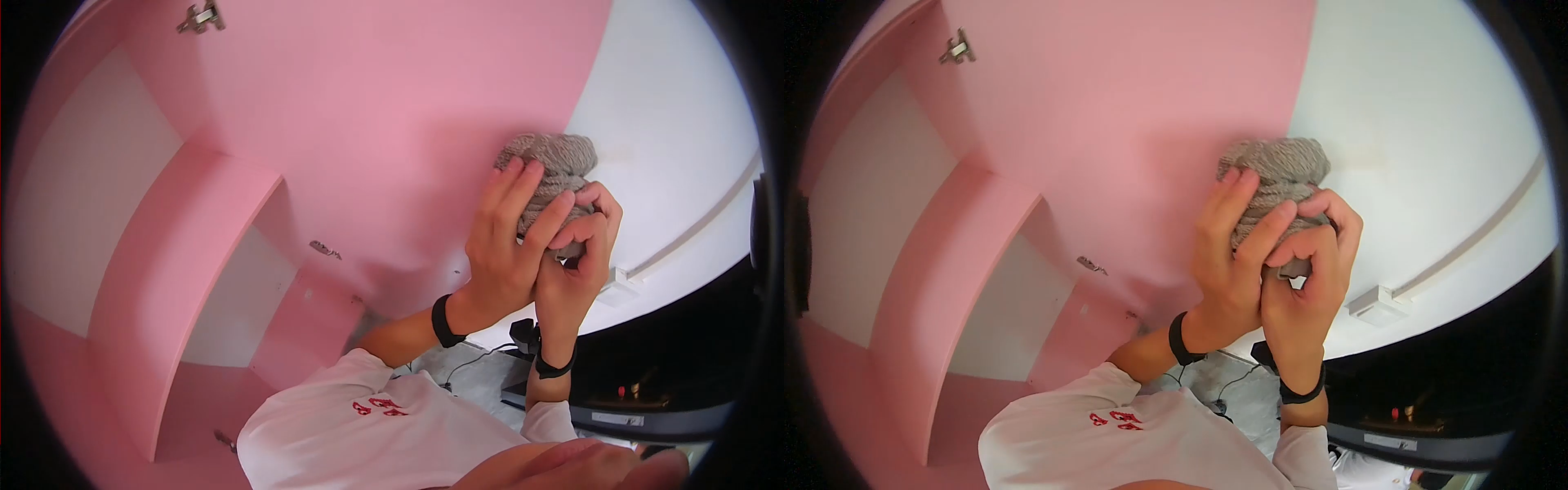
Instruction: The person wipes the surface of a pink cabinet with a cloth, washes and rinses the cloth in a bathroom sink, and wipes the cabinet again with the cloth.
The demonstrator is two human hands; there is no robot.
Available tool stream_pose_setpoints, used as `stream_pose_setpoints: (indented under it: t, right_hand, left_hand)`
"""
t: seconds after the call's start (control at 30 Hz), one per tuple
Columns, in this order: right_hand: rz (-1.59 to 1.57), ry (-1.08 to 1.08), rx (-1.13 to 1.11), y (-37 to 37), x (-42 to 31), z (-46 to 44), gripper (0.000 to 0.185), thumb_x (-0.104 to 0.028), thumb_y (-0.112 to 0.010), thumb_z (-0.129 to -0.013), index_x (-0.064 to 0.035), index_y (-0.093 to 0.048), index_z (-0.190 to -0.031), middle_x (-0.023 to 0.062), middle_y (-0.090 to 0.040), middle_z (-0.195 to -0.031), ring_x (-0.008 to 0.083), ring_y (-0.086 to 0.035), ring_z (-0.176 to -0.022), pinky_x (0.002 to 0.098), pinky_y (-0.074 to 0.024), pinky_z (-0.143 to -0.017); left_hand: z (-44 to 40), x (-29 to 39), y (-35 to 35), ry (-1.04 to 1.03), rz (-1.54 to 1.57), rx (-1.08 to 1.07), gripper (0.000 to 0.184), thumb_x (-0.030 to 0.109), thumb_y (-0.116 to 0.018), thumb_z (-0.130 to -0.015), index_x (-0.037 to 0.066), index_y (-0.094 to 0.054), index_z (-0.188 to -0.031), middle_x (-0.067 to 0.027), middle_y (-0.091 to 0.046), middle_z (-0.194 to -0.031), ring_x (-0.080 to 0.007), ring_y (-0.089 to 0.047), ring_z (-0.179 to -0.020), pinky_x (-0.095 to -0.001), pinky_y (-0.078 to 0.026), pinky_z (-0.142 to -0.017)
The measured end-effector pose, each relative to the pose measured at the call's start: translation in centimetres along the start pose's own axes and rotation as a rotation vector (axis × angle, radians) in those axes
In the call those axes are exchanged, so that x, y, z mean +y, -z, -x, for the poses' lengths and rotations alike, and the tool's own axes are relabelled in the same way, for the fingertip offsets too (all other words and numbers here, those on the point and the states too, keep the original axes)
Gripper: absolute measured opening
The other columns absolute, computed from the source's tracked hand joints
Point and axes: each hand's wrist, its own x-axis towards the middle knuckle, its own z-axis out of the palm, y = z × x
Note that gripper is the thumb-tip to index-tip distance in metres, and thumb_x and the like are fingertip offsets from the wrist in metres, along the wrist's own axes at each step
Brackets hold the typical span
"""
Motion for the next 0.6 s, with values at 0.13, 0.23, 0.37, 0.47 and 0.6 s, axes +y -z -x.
stream_pose_setpoints:
  t: [0.13, 0.23, 0.37, 0.47, 0.6]
  right_hand:
    - [-0.011, -0.018, -0.001, -1.6, -0.3, 0.5, 0.028, 0.018, -0.062, -0.073, -0.0082, -0.056, -0.082, 0.0135, -0.052, -0.124, 0.0243, -0.055, -0.109, 0.0302, -0.0464, -0.078]
    - [0.044, 0.052, -0.047, -4.4, -1.5, -0.1, 0.026, 0.017, -0.061, -0.073, -0.0060, -0.056, -0.083, 0.0153, -0.053, -0.122, 0.0317, -0.056, -0.117, 0.0383, -0.0471, -0.094]
    - [-0.088, 0.068, -0.055, -5.1, 1.0, -2.2, 0.025, 0.017, -0.061, -0.073, -0.0054, -0.057, -0.085, 0.0163, -0.053, -0.122, 0.0323, -0.055, -0.116, 0.0397, -0.0467, -0.095]
    - [-0.033, 0.122, -0.082, -12.7, -1.7, -2.7, 0.025, 0.017, -0.061, -0.073, -0.0049, -0.058, -0.085, 0.0169, -0.054, -0.123, 0.0327, -0.056, -0.117, 0.0395, -0.0471, -0.095]
    - [-0.058, 0.198, -0.073, -20.8, -4.4, -2.8, 0.024, 0.016, -0.061, -0.073, -0.0042, -0.059, -0.085, 0.0173, -0.057, -0.121, 0.0350, -0.056, -0.117, 0.0410, -0.0485, -0.092]
  left_hand:
    - [0.3, -1.4, 1.0, 0.035, 0.091, -0.065, 0.053, 0.010, -0.077, -0.083, 0.012, -0.064, -0.134, -0.0230, -0.055, -0.146, -0.0460, -0.055, -0.132, -0.0562, -0.050, -0.108]
    - [-0.5, -3.7, 3.0, 0.055, 0.087, -0.035, 0.057, 0.009, -0.078, -0.082, 0.011, -0.062, -0.136, -0.0230, -0.053, -0.147, -0.0464, -0.055, -0.133, -0.0562, -0.050, -0.108]
    - [-1.7, -5.6, 1.7, -0.050, -0.070, -0.092, 0.053, 0.008, -0.075, -0.084, 0.008, -0.061, -0.135, -0.0241, -0.054, -0.146, -0.0448, -0.059, -0.129, -0.0513, -0.054, -0.103]
    - [-4.1, -11.8, 6.3, -0.018, -0.051, -0.088, 0.054, 0.008, -0.076, -0.083, 0.010, -0.061, -0.135, -0.0228, -0.056, -0.143, -0.0453, -0.061, -0.127, -0.0502, -0.056, -0.101]
    - [-6.7, -17.8, 11.7, -0.041, -0.121, -0.032, 0.053, 0.007, -0.076, -0.083, 0.007, -0.061, -0.134, -0.0224, -0.058, -0.141, -0.0431, -0.063, -0.123, -0.0475, -0.058, -0.096]
